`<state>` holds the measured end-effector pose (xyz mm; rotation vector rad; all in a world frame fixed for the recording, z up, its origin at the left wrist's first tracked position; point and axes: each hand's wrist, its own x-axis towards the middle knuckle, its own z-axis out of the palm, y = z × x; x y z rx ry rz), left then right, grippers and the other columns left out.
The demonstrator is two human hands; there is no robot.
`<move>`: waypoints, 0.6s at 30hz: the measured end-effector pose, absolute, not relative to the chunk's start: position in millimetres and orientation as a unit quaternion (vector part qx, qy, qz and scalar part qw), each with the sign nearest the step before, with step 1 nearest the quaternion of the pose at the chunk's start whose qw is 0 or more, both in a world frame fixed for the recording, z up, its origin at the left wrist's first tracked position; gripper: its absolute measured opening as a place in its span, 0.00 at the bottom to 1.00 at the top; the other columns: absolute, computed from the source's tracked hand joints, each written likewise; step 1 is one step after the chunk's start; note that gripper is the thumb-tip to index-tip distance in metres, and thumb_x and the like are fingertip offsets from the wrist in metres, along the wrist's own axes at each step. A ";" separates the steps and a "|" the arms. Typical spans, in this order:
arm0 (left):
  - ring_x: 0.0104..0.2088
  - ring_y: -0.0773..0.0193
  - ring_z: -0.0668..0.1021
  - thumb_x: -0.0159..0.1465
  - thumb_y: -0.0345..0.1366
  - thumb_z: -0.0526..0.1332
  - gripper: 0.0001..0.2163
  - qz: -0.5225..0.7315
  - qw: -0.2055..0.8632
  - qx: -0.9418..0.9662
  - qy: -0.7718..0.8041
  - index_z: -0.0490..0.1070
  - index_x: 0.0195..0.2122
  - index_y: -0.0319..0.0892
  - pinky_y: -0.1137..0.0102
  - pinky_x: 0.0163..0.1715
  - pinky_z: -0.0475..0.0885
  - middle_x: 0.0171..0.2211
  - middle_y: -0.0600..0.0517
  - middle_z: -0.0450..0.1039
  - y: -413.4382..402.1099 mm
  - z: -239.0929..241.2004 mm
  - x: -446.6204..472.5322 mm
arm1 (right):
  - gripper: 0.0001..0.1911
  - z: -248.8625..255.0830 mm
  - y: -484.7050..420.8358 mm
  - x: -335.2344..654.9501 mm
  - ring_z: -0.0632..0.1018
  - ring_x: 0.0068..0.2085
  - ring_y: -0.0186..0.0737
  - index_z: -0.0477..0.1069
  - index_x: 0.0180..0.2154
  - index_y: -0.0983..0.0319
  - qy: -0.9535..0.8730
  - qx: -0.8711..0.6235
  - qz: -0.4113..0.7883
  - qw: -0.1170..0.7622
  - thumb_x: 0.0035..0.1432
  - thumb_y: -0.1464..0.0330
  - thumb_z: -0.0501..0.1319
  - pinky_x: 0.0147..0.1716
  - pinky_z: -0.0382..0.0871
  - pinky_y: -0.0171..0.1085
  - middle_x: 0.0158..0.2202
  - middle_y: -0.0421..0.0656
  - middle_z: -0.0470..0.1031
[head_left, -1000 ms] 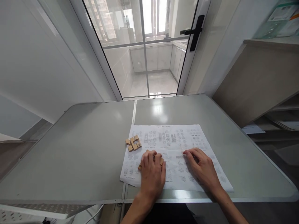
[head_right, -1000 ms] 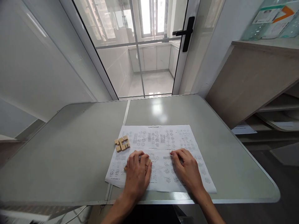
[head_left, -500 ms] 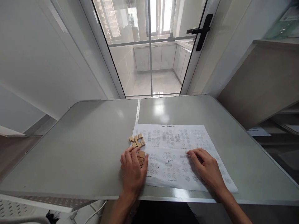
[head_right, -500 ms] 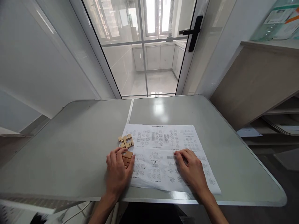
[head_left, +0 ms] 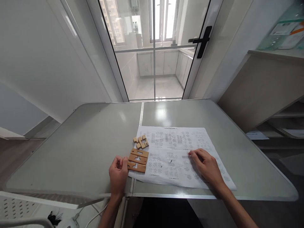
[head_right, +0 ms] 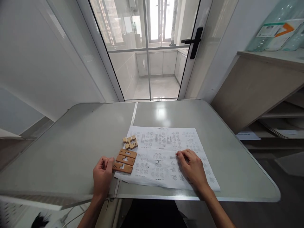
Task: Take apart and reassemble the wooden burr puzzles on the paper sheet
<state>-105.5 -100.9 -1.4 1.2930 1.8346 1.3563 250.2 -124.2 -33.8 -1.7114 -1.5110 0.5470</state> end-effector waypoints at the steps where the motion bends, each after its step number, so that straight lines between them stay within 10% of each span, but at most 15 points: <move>1: 0.26 0.67 0.57 0.65 0.45 0.61 0.19 0.509 0.254 0.470 0.675 0.49 0.26 0.48 0.72 0.27 0.58 0.26 0.60 0.47 -101.4 -1.1 -105.8 | 0.24 -31.7 -124.5 249.9 0.80 0.43 0.51 0.81 0.37 0.57 -0.592 -0.671 0.221 0.388 0.73 0.49 0.55 0.43 0.70 0.44 0.42 0.47 0.84; 18: 0.26 0.67 0.59 0.60 0.44 0.60 0.17 0.510 0.244 0.502 0.655 0.51 0.24 0.47 0.73 0.28 0.59 0.24 0.60 0.50 -106.2 0.5 -107.2 | 0.30 -27.8 -165.8 238.9 0.75 0.27 0.43 0.82 0.39 0.61 -0.517 -0.608 0.385 0.464 0.66 0.41 0.60 0.28 0.70 0.38 0.28 0.42 0.77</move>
